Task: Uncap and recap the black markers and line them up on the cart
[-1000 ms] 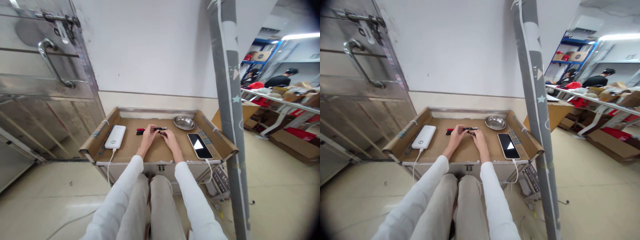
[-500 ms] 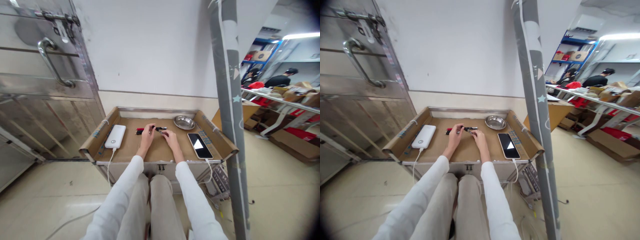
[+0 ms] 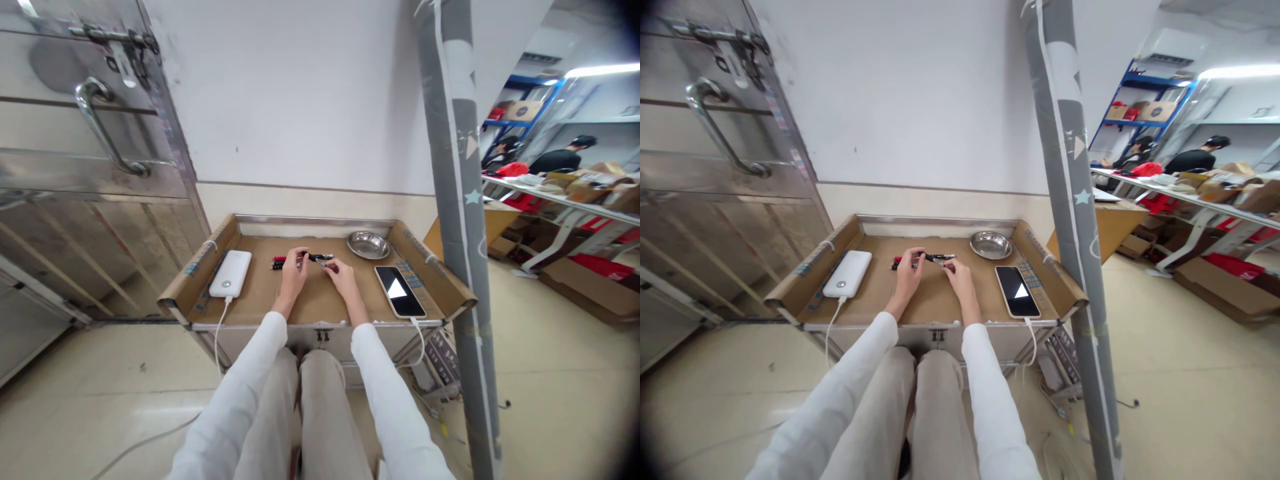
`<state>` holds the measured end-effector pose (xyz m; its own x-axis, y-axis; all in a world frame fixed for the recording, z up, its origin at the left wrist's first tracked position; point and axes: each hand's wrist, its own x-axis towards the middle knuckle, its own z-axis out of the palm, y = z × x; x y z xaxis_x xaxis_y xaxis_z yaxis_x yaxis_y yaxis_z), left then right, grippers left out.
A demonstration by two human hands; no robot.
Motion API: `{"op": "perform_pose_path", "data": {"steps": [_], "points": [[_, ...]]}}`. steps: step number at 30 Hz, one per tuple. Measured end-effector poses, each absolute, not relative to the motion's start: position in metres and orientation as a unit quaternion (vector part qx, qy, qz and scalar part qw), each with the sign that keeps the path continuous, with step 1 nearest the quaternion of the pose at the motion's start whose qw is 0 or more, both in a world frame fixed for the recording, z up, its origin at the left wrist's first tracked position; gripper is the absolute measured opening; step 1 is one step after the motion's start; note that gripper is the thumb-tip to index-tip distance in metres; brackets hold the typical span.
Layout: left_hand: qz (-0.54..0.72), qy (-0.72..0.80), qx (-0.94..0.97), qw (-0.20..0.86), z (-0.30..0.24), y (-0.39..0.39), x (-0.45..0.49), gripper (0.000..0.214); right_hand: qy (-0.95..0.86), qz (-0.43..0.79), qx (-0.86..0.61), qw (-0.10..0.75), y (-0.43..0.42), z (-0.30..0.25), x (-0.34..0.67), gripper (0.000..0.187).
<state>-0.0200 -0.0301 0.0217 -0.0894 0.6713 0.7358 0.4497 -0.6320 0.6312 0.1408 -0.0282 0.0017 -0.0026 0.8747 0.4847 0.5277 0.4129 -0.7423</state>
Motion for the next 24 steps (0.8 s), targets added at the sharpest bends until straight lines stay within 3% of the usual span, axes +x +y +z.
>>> {"op": "perform_pose_path", "data": {"steps": [24], "points": [[0.63, 0.419, 0.645, 0.109, 0.0168, -0.0266, -0.0211, 0.022, -0.677, 0.206, -0.49, 0.508, -0.0292, 0.0022, 0.1423, 0.019]]}}
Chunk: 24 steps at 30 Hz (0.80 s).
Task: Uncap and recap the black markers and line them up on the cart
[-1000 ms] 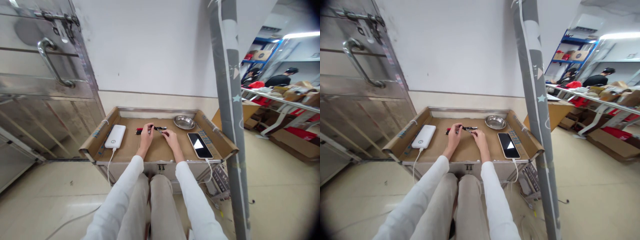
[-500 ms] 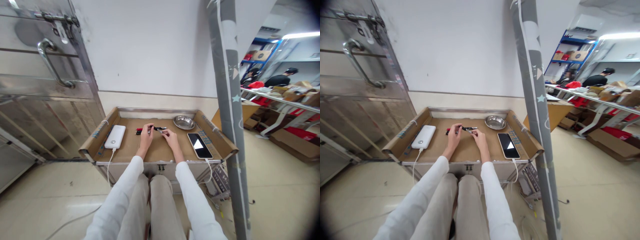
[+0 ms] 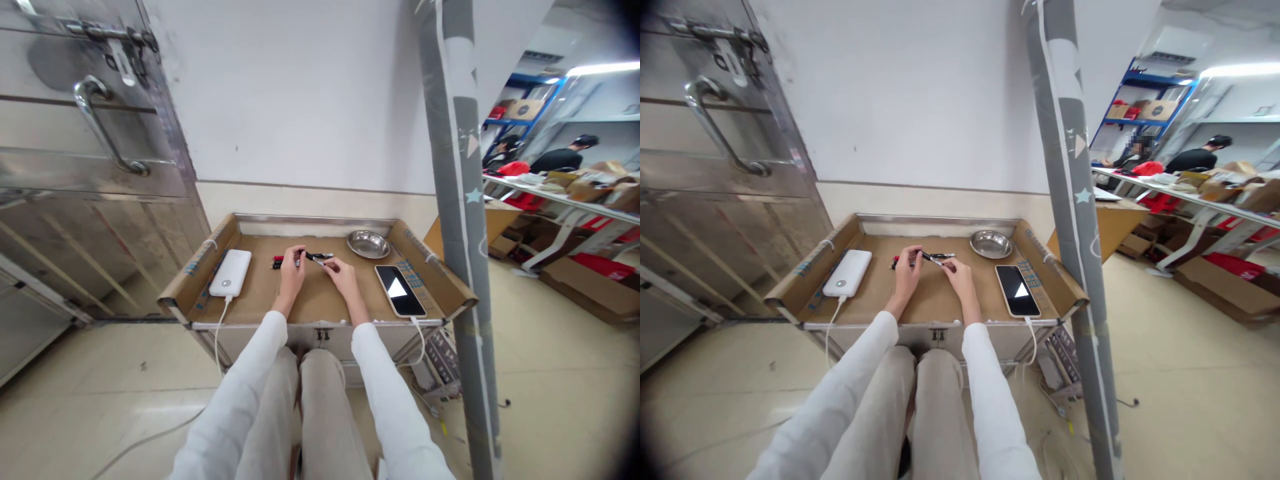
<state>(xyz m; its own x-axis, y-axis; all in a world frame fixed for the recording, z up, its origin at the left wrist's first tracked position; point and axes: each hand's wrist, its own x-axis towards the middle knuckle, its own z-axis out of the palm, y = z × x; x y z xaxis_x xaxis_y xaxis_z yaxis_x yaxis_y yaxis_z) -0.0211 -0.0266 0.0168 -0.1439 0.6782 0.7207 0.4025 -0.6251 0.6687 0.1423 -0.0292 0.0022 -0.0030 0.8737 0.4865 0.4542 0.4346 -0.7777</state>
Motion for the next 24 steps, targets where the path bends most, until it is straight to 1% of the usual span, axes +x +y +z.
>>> {"op": "perform_pose_path", "data": {"steps": [8, 16, 21, 24], "points": [[0.624, 0.42, 0.649, 0.112, 0.0163, -0.0259, -0.0215, 0.023, -0.662, 0.227, -0.493, 0.517, -0.0288, 0.001, 0.1421, 0.022], [0.635, 0.426, 0.634, 0.114, 0.0156, -0.0254, -0.0222, 0.021, -0.665, 0.216, -0.494, 0.517, -0.0305, 0.0037, 0.1414, 0.024], [0.642, 0.452, 0.613, 0.092, 0.0161, -0.0238, -0.0227, 0.018, -0.64, 0.167, -0.532, 0.529, -0.0295, 0.0015, 0.1457, 0.026], [0.594, 0.438, 0.667, 0.097, 0.0122, -0.0196, -0.021, 0.013, -0.609, 0.123, -0.567, 0.541, -0.029, -0.0002, 0.1496, 0.026]]}}
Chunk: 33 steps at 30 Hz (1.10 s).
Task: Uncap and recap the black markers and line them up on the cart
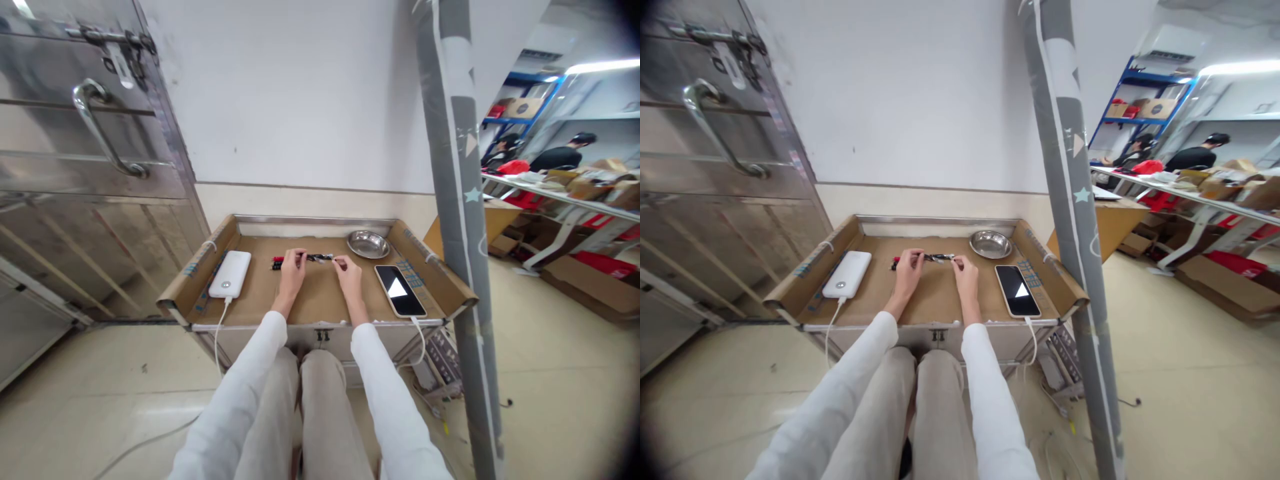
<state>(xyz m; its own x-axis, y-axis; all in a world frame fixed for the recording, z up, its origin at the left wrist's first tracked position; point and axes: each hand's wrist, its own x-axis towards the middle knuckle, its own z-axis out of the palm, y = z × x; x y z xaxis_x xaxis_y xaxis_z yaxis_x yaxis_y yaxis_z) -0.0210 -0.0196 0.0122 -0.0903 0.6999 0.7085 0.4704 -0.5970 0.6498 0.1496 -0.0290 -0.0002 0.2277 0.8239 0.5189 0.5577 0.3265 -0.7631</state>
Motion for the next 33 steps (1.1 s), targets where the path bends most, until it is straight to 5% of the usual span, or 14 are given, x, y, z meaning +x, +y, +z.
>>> {"op": "perform_pose_path", "data": {"steps": [9, 17, 24, 33], "points": [[0.342, 0.453, 0.823, 0.018, 0.013, -0.01, -0.012, 0.012, -0.668, 0.02, -0.593, 0.45, -0.034, 0.001, 0.143, 0.023], [0.355, 0.44, 0.825, -0.003, 0.009, -0.004, -0.01, 0.024, -0.732, -0.039, -0.596, 0.328, -0.026, 0.003, 0.137, 0.018], [0.347, 0.451, 0.822, -0.013, 0.002, -0.001, -0.009, 0.008, -0.747, -0.017, -0.56, 0.357, -0.015, -0.004, 0.139, 0.018], [0.362, 0.524, 0.767, -0.079, 0.005, -0.004, -0.006, 0.012, -0.712, -0.017, -0.58, 0.396, -0.019, -0.008, 0.141, 0.021]]}}
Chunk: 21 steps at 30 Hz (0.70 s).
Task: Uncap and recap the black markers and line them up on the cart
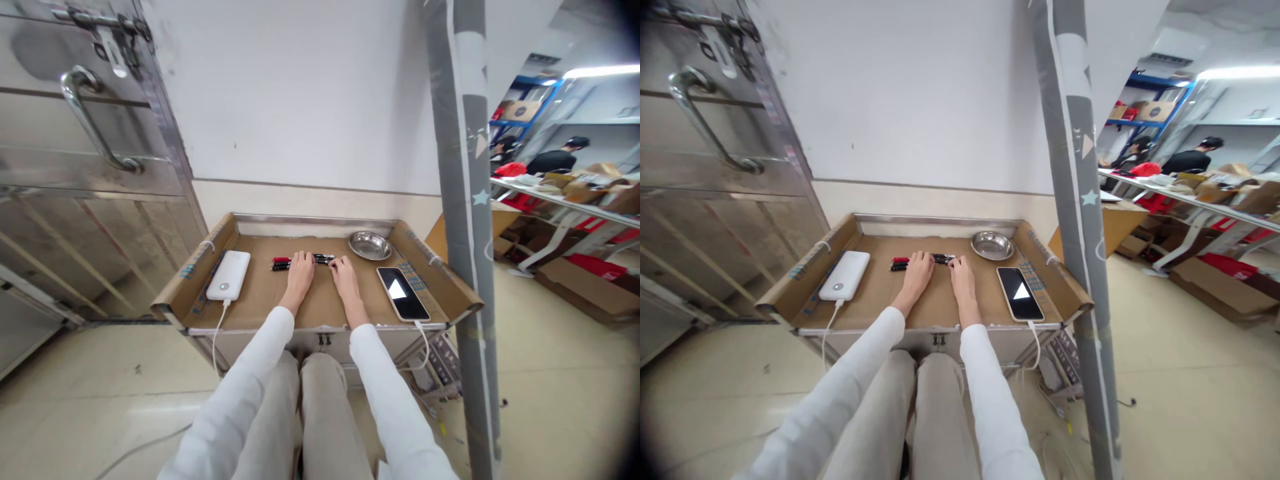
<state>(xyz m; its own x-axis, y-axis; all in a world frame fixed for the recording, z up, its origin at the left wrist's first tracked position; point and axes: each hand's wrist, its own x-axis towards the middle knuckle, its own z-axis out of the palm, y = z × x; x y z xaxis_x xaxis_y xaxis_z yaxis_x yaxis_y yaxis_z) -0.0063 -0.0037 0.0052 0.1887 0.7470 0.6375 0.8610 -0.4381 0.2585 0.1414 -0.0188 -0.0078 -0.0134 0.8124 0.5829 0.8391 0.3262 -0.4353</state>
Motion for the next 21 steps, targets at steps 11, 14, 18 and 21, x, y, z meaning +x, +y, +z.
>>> {"op": "perform_pose_path", "data": {"steps": [11, 14, 18, 21], "points": [[-0.407, -0.644, -0.643, 0.076, 0.001, -0.042, -0.023, 0.025, -0.721, -0.037, -0.587, 0.367, -0.028, -0.002, 0.142, 0.026], [-0.376, -0.608, -0.693, 0.089, -0.003, -0.038, -0.021, 0.022, -0.745, -0.006, -0.546, 0.384, -0.034, 0.002, 0.139, 0.029], [-0.347, -0.531, -0.77, 0.069, -0.008, -0.031, -0.02, 0.015, -0.791, 0.031, -0.488, 0.368, -0.04, 0.007, 0.136, 0.03], [-0.345, -0.492, -0.799, 0.025, -0.005, -0.029, -0.019, 0.014, -0.792, 0.048, -0.478, 0.377, -0.04, 0.008, 0.136, 0.026]]}}
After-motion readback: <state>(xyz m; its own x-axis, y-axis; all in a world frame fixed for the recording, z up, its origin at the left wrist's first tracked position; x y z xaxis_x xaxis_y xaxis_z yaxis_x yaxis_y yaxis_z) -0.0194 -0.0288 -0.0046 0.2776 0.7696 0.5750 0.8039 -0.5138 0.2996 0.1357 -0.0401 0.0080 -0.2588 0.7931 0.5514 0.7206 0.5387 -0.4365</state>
